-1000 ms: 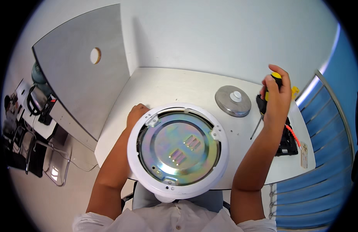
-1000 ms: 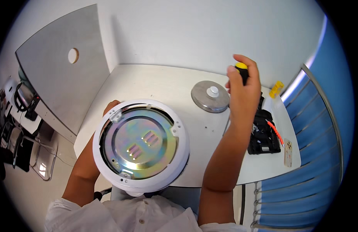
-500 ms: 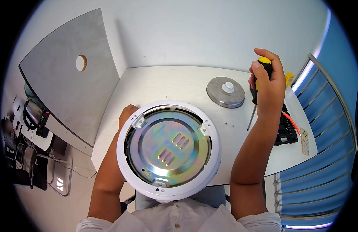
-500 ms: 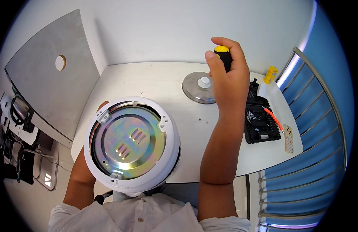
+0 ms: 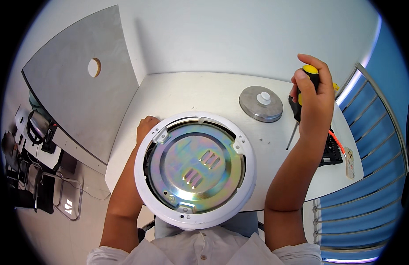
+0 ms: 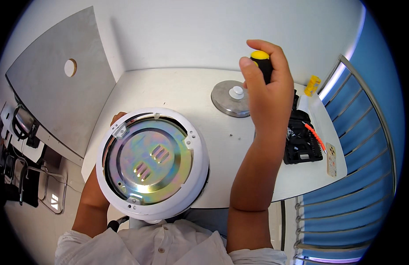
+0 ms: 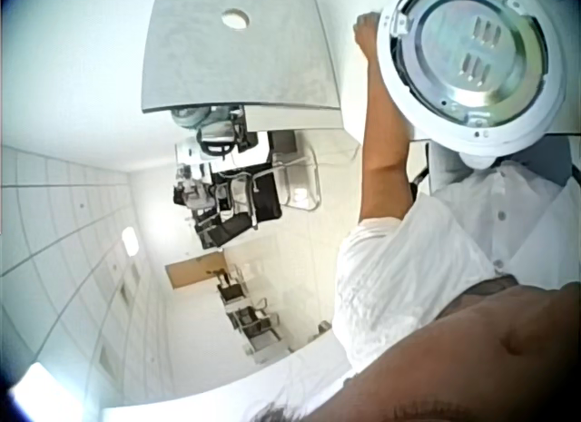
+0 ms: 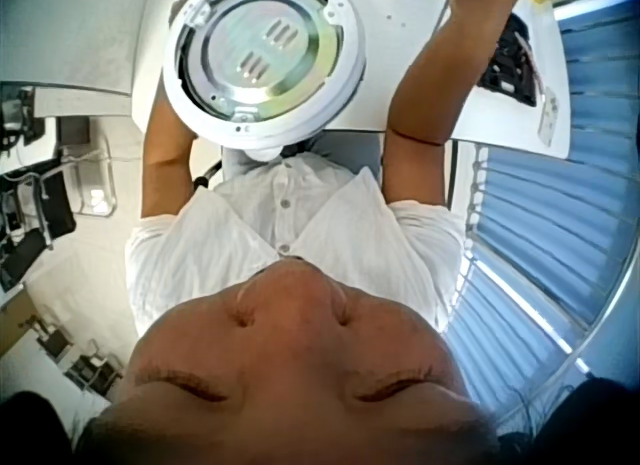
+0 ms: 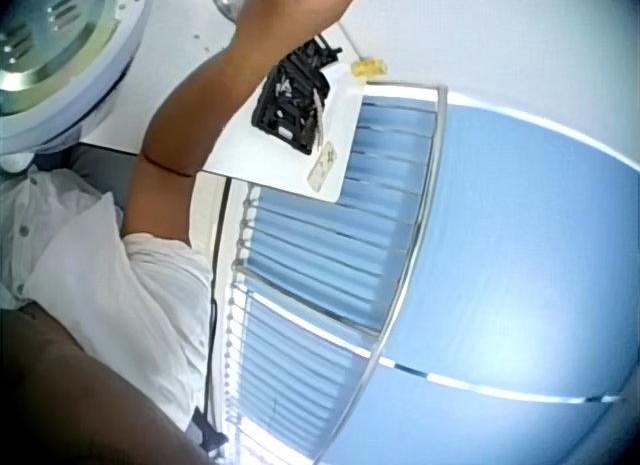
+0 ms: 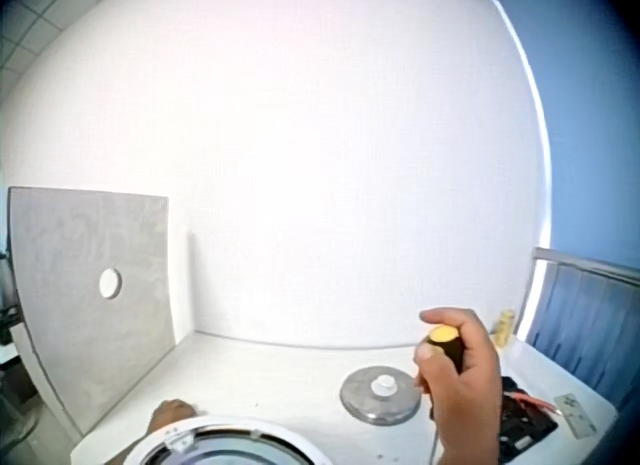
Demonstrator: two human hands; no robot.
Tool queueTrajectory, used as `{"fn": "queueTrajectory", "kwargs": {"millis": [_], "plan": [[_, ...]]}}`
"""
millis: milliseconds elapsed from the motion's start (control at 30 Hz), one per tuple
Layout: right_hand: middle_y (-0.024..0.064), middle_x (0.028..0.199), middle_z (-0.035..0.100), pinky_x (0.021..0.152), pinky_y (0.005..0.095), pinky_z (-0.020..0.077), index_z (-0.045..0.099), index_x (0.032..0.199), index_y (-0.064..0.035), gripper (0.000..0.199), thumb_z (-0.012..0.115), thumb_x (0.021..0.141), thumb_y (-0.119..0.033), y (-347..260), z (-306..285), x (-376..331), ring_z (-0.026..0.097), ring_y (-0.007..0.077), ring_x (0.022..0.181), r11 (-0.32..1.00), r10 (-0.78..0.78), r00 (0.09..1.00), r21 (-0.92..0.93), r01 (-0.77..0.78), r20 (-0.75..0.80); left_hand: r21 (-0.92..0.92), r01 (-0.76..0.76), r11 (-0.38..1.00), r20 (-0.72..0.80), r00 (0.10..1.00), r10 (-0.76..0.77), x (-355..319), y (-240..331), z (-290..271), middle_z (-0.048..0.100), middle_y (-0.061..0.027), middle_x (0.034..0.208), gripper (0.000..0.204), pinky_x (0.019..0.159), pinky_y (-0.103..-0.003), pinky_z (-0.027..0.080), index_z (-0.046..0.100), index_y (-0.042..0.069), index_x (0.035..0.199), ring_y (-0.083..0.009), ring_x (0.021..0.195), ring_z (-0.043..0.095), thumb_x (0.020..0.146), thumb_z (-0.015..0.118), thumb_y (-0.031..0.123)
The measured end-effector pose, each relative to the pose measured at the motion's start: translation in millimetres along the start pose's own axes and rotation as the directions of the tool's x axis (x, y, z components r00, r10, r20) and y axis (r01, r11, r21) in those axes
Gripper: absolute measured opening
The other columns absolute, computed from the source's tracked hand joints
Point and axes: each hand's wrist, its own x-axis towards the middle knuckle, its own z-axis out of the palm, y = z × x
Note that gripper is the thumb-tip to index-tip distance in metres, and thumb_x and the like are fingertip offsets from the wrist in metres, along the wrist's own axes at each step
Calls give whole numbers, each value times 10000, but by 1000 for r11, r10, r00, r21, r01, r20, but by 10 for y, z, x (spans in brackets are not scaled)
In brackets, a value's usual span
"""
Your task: The person uses a screwdriver to tighten screws on a circular metallic component attached to a white appliance base. They rotate the assembly to access different screw locations and continue fastening throughout the clip.
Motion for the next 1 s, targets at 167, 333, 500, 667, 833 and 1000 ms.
{"fn": "queueTrajectory", "kwargs": {"millis": [167, 333, 500, 667, 833, 1000], "plan": [[1, 758, 533, 569, 179, 398, 635, 1097, -96, 262, 613, 843, -159, 57, 8, -24, 480, 52, 619, 997, -54, 998, 61, 53, 24, 46, -2, 999, 1, 1000, 2, -39, -167, 117, 620, -93, 914, 94, 754, -408, 485, 662, 112, 768, -309, 889, 571, 747, 638, 200], [43, 760, 589, 568, 193, 443, 645, 1119, -96, 317, 601, 842, -242, 65, -10, -35, 539, 83, 619, 984, -134, 990, -123, 128, -46, 43, 48, 998, 62, 997, -50, -13, -55, 43, 627, -73, 965, 93, 791, -373, 490, 690, 139, 812, -286, 928, 573, 754, 645, 195], [46, 758, 592, 566, 196, 447, 633, 1137, -72, 339, 602, 857, -262, 136, 36, -16, 547, 94, 625, 973, -186, 983, -138, 185, 9, -142, 126, 982, 96, 989, -114, -37, -142, 47, 635, -65, 988, 114, 811, -359, 484, 699, 134, 823, -270, 944, 572, 718, 698, 179], [46, 756, 591, 566, 197, 446, 630, 1141, -65, 349, 603, 861, -273, 157, 81, -8, 549, 97, 627, 968, -196, 980, -155, 197, 18, -76, 82, 994, 48, 996, -78, -32, -19, -56, 635, -72, 982, 131, 835, -360, 478, 703, 129, 833, -274, 948, 570, 711, 705, 174], [50, 768, 600, 567, 193, 453, 627, 1143, -63, 324, 587, 884, -252, 218, 24, 23, 552, 95, 628, 965, -167, 982, -191, 181, 88, -52, 91, 994, 43, 995, -89, -60, 50, -58, 635, -84, 955, 106, 829, -362, 484, 701, 112, 804, -291, 933, 575, 707, 687, 153], [61, 802, 615, 573, 183, 470, 623, 1154, -59, 306, 552, 918, -240, 382, -83, 126, 568, 98, 646, 946, -173, 982, -264, 188, 79, -59, 96, 994, 32, 995, -94, -28, -75, 34, 647, -78, 919, 86, 763, -378, 504, 699, 100, 764, -291, 874, 590, 687, 709, 135]]}}
